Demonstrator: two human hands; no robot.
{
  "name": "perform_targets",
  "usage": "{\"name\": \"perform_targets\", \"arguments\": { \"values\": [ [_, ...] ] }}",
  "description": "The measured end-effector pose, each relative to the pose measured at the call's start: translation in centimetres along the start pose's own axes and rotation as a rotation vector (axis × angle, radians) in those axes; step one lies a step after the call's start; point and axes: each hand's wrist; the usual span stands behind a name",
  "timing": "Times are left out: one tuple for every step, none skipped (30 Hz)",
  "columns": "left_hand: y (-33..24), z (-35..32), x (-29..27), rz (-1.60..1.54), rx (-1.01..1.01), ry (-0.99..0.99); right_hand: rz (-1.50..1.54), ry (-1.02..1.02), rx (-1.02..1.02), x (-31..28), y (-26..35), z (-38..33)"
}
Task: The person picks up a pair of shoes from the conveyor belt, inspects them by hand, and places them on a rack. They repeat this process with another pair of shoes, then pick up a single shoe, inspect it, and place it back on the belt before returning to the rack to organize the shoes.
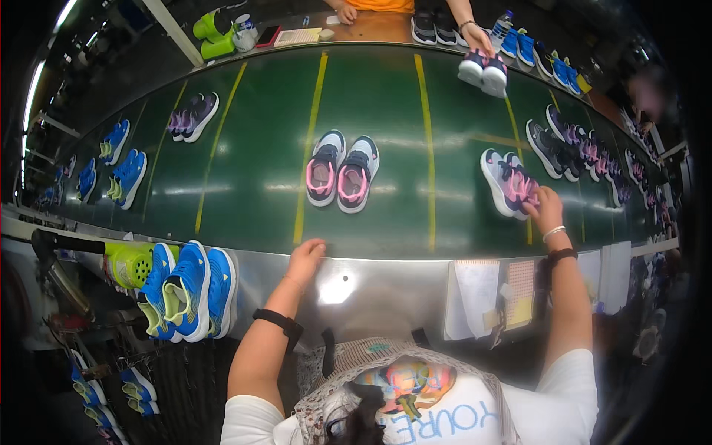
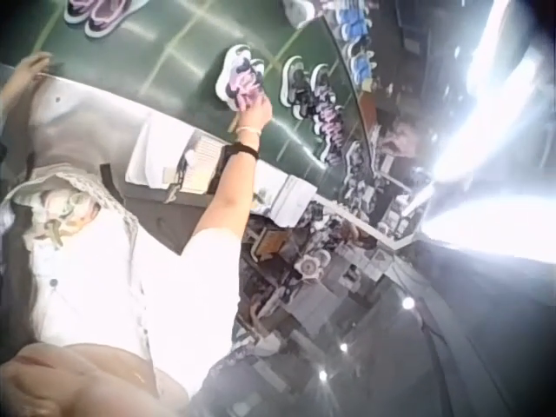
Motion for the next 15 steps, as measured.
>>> {"name": "perform_targets", "arguments": {
  "values": [
    [-0.3,2.3,-0.7,0.038,0.046,-0.06,-0.177,-0.202,-0.001,0.5,-1.1,0.2],
    [-0.4,4.5,-2.0,0.078,0.09,-0.131,-0.165,-0.202,-0.007,1.1,0.4,1.2],
    [-0.2,7.0,-3.7,0.096,0.172,-0.232,-0.042,-0.231,0.022,1.9,2.3,2.2],
    [-1.6,8.7,-4.9,-0.015,0.159,-0.221,0.074,-0.25,0.066,3.1,5.3,2.4],
    [-3.4,10.5,-5.2,-0.033,0.157,-0.171,0.336,-0.145,0.121,4.2,8.8,2.3],
    [-6.7,11.7,-4.6,-0.14,0.106,-0.109,0.354,-0.056,0.003,5.5,12.3,3.3],
    [-8.0,12.9,-3.9,-0.144,0.105,-0.109,0.522,0.095,-0.004,7.5,15.3,3.5],
    [-9.1,14.2,-3.9,-0.152,0.066,-0.041,0.684,0.164,-0.002,10.0,18.8,3.9],
    [-9.6,15.1,-3.6,-0.164,0.027,0.024,0.79,0.302,0.116,11.8,22.0,4.4],
    [-9.4,16.0,-3.2,-0.137,0.033,0.079,0.873,0.331,0.223,14.0,24.9,5.2],
    [-8.4,17.5,-3.2,-0.106,0.043,0.135,0.956,0.354,0.331,16.3,27.6,5.9],
    [-5.0,19.8,-4.1,0.116,0.128,0.063,1.019,0.399,0.4,17.9,30.2,6.9],
    [-3.2,20.8,-3.7,0.221,0.207,-0.054,1.067,0.436,0.496,19.2,31.6,7.6],
    [-4.5,20.1,-2.3,0.048,0.177,0.005,1.066,0.374,0.561,20.3,31.5,7.7],
    [-5.7,19.0,-1.3,-0.124,0.141,0.062,1.057,0.359,0.582,21.6,30.5,7.3]
  ]
}}
Point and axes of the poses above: each hand's wrist, its own z-axis towards the middle knuckle, its own x-axis out of the palm, y = z × x, and after that the axes turned 1 degree about y, right-handed
